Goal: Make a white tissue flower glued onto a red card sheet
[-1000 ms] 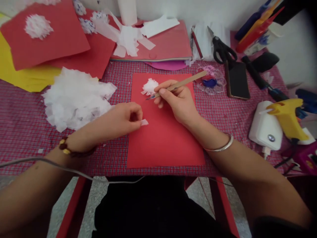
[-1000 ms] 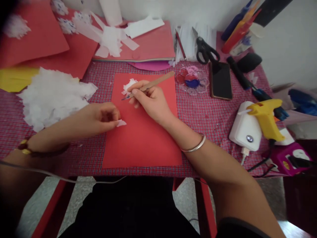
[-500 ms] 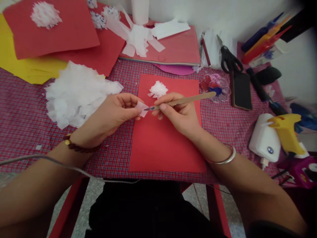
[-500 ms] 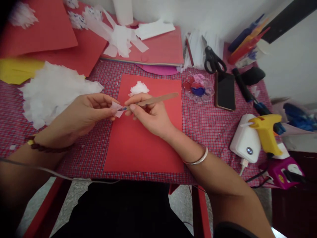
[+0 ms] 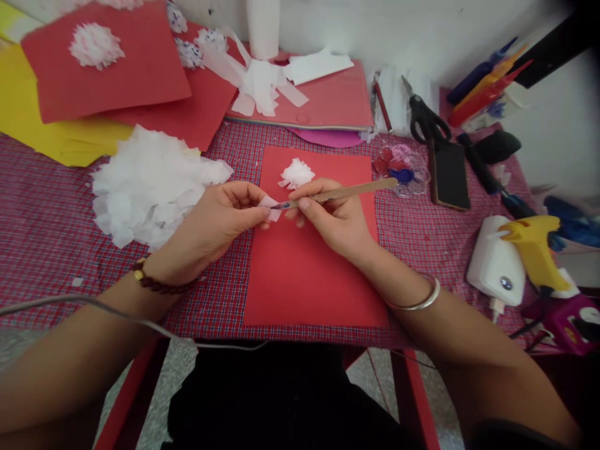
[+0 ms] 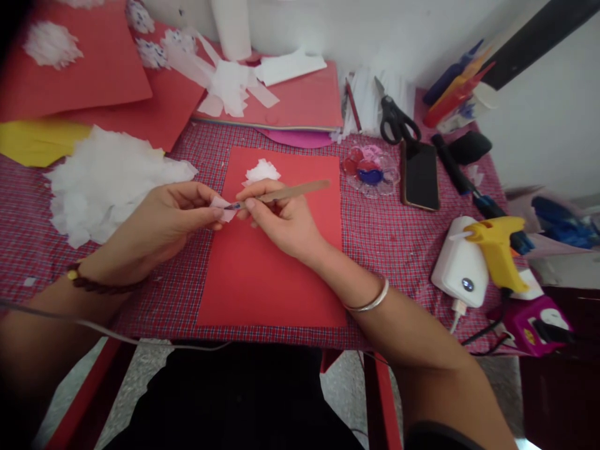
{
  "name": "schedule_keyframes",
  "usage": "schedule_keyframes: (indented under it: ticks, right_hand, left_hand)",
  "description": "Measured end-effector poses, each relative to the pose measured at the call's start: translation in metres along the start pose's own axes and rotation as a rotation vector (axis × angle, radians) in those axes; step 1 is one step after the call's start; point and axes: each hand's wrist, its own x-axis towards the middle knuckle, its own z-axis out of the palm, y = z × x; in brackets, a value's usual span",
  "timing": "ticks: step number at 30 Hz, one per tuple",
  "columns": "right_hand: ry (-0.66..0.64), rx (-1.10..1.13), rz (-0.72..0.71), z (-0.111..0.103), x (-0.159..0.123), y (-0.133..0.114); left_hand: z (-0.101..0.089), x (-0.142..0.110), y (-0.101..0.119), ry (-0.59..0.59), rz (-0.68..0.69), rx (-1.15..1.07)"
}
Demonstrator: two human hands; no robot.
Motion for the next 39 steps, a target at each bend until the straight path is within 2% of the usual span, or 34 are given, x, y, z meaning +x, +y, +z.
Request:
schedule_keyframes:
  ticks: [6, 9, 16, 20, 23, 25, 27, 29, 30, 32, 34, 37, 39]
  right_hand:
    - [0.041, 0.16, 0.029, -0.001, 0.003, 0.002]
    - [0.049, 0.297, 0.066, 0.0, 0.004, 0.001]
    - [0.064, 0.42, 0.13, 0.007, 0.003, -0.007]
    - [0.098, 0.352, 0.086, 0.01, 0.003, -0.007]
    - [0.143, 0.301, 0.064, 0.014, 0.001, -0.006]
    - [0.151, 0.329, 0.127, 0.017, -0.002, -0.005]
    - [0.137, 0.415, 0.236, 0.02, -0.006, -0.003]
    - [0.093, 0.518, 0.339, 0.02, -0.008, -0.002]
    - [0.052, 0.552, 0.37, 0.018, -0.009, -0.002]
    - [-0.057, 0.551, 0.35, 0.011, -0.008, -0.004]
    - [-0.125, 0.453, 0.221, 0.003, -0.005, -0.009]
    - [-0.099, 0.294, 0.053, -0.005, -0.002, -0.014]
    - [-0.091, 0.288, 0.071, -0.004, -0.002, -0.013]
  left_hand:
    - [-0.004, 0.003, 0.001, -0.063, -0.044, -0.284]
    - [-0.004, 0.003, 0.002, -0.075, -0.071, -0.342]
    - [0.004, 0.001, 0.0, 0.027, 0.036, -0.343]
    - [0.007, -0.002, 0.001, 0.067, 0.187, -0.132]
    - [0.006, -0.005, -0.001, 0.107, 0.36, 0.18]
    - [0.004, -0.007, -0.005, 0.099, 0.522, 0.448]
    - [0.001, -0.009, -0.01, 0.026, 0.688, 0.662]
    - [-0.002, -0.011, -0.013, -0.053, 0.786, 0.738]
    - [-0.003, -0.012, -0.012, -0.063, 0.793, 0.721]
    - [-0.001, -0.014, -0.009, -0.022, 0.68, 0.583]
    - [0.002, -0.014, -0.004, 0.017, 0.438, 0.312]
    - [0.007, -0.011, 0.001, -0.036, 0.074, -0.101]
    - [0.01, -0.009, 0.0, -0.094, -0.049, -0.229]
